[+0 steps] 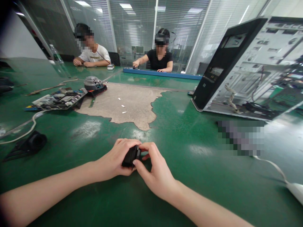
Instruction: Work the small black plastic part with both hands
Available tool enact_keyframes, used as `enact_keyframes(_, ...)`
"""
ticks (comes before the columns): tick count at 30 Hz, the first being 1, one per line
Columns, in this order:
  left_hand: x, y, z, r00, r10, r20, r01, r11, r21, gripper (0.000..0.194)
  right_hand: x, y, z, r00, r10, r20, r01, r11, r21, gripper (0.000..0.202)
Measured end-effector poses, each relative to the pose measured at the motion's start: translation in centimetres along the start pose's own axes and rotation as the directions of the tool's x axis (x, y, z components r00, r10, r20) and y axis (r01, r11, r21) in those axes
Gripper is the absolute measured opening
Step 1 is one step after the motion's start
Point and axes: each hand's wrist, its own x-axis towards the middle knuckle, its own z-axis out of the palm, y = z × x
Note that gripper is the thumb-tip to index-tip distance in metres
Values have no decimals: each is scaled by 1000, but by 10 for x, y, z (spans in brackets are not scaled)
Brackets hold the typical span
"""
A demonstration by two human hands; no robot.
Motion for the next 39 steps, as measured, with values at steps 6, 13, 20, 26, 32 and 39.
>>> enact_keyframes(6,-1,0,-1,1000,-15,21,14,1000,11,60,0,-1,-1,993,112,48,-112,994,1,25)
enact_keyframes(13,0,2,-3,999,-20,29,19,1000,8,57,-1,0,-1,999,-36,-15,36,999,-14,15)
enact_keyframes(20,0,0,-3,1000,-17,11,17,1000,-9,58,2,-1,-1,994,92,56,-92,996,7,25)
enact_keyframes(26,0,1,-3,1000,-13,21,12,1000,12,60,0,-2,-2,1000,0,9,0,1000,-3,21)
enact_keyframes(32,0,2,-4,1000,-13,25,13,1000,-11,60,1,0,0,1000,-1,-3,1,1000,-21,26)
enact_keyframes(39,-1,1,-3,1000,-12,15,12,1000,-9,59,1,-2,-2,995,83,58,-82,996,-16,26)
